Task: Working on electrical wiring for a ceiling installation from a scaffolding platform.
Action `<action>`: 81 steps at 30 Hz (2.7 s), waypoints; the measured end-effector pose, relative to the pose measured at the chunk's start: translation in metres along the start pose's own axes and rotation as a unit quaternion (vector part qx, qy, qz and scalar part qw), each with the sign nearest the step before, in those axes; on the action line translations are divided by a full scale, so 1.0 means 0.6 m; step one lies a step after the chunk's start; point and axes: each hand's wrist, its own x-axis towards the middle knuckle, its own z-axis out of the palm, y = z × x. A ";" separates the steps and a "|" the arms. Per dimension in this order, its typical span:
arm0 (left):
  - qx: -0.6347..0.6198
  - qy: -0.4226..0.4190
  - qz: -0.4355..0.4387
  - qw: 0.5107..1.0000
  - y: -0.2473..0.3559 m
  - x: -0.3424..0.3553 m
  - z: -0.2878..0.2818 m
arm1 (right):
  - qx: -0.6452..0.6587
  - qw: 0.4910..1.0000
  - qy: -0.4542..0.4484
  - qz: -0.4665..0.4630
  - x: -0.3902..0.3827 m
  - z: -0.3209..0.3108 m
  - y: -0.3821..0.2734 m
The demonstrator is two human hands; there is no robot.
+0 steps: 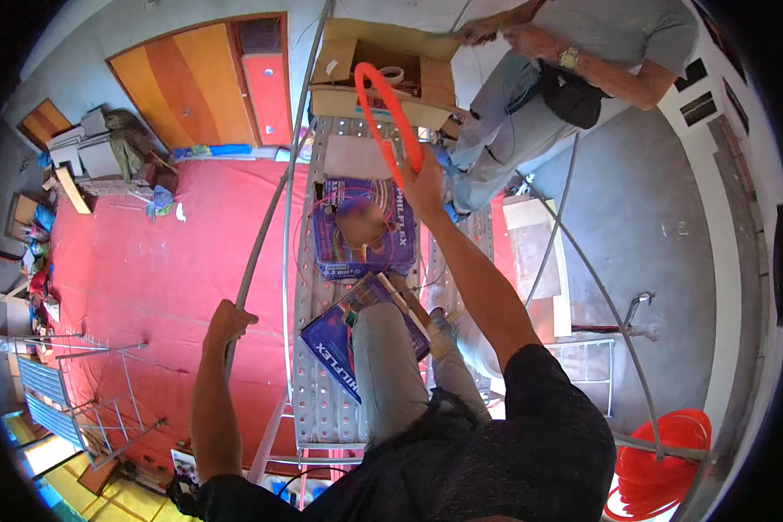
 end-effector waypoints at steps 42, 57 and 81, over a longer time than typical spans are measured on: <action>-0.072 -0.088 -0.037 0.993 -0.023 0.061 0.001 | 0.232 0.794 0.277 0.488 -0.486 -0.791 -0.163; 0.400 0.269 0.153 0.863 -0.005 -0.009 0.043 | 0.425 0.732 0.384 0.369 -0.419 -0.717 -0.125; -0.331 -0.302 0.460 0.766 0.307 -0.301 0.478 | 0.334 0.873 0.038 0.352 -0.378 -0.434 -0.168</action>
